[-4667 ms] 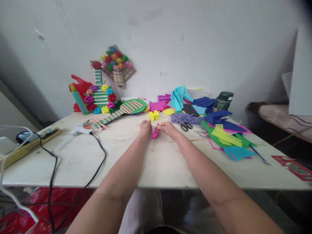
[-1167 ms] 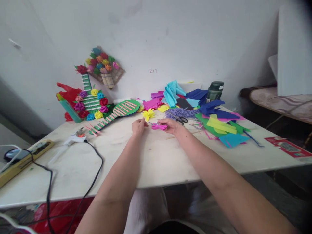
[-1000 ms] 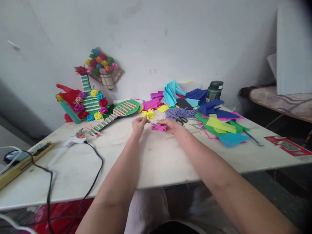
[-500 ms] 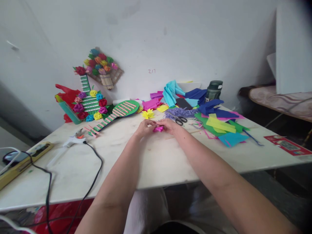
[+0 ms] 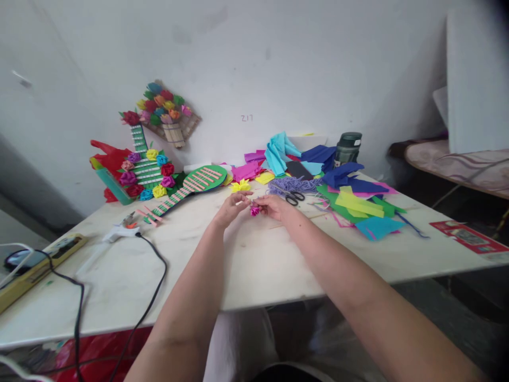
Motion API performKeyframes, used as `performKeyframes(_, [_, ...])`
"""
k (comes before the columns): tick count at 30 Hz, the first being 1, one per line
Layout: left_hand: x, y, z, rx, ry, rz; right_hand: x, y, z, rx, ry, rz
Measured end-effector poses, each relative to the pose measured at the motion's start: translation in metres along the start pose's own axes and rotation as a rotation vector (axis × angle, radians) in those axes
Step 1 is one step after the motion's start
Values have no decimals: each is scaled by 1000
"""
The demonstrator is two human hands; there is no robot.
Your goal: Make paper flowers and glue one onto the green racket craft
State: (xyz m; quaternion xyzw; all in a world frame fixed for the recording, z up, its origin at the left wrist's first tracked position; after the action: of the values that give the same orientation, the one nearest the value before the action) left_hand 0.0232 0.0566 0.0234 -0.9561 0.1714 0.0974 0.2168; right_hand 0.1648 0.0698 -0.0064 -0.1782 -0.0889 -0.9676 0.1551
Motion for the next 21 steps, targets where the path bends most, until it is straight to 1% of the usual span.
performKeyframes(4, [-3,1,2,-24,70,49,0,-1,0,14,-52,1])
performKeyframes(8, [-5,2,4,-63,83,49,-2,-2,0,-3,-60,-24])
performKeyframes(12, [-6,5,5,-112,75,53,-1,-2,1,-50,-54,-31])
performKeyframes(17, [-1,8,13,-239,58,180,-1,0,3,-70,-31,-118])
performKeyframes(18, [-1,8,15,-269,77,168,-1,0,3,-71,-26,-130])
performKeyframes(21, [-1,7,20,-347,215,45,0,1,5,-89,-11,-129])
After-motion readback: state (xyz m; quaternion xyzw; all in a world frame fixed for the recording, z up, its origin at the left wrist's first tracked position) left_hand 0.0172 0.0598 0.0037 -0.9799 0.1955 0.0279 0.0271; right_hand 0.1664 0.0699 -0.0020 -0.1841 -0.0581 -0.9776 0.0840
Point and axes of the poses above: each hand's wrist, its own y-axis away from the middle knuckle, its own x-axis out of the palm, z = x × y, the point moved 4 cm from there along -y, towards the middle knuckle, and after that the axes turned 1 degree about -z, right-handed, at the moved point
